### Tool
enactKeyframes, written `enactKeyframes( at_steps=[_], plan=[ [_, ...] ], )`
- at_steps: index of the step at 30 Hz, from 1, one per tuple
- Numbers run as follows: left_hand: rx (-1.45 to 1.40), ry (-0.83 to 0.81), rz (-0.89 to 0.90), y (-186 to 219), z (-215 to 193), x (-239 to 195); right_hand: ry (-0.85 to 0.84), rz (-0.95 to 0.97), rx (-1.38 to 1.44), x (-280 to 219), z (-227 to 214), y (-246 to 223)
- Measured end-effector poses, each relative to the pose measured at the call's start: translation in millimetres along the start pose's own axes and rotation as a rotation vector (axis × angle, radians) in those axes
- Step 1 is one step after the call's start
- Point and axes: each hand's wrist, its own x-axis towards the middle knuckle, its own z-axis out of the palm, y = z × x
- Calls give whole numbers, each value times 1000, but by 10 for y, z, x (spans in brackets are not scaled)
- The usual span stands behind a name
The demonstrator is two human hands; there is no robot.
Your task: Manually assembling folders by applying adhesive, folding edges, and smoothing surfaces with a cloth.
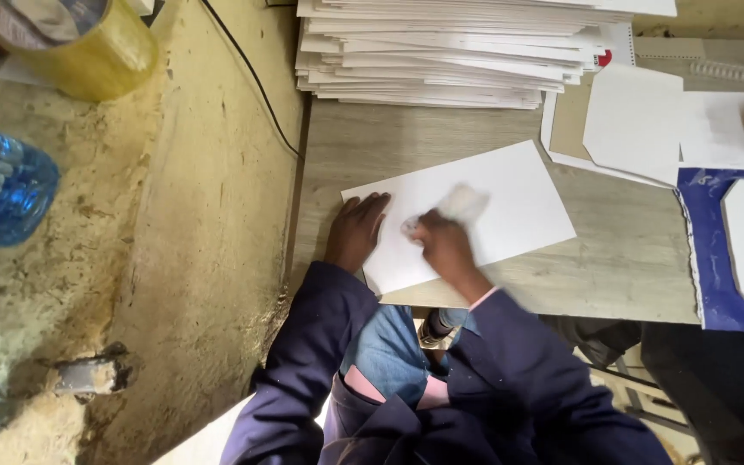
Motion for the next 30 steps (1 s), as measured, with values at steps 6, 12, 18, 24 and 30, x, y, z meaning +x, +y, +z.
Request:
enactKeyframes(
  at_steps=[6,12,18,24,30],
  plan=[
    [6,-6,-53,28,-11,-12,-67,-227,210,-64,-160,-138],
    [-13,-14,-46,1,-4,-1,-183,-231,336,-261,-226,-515],
    [-5,17,-40,22,-15,-8,-196,-183,378,-385,-150,-580],
    [22,48,-43,12,54,-24,-144,-213,361,-364,-102,-569],
    [79,69,-8,43,4,-2,-175,118,88,-88,504,-6]
  ],
)
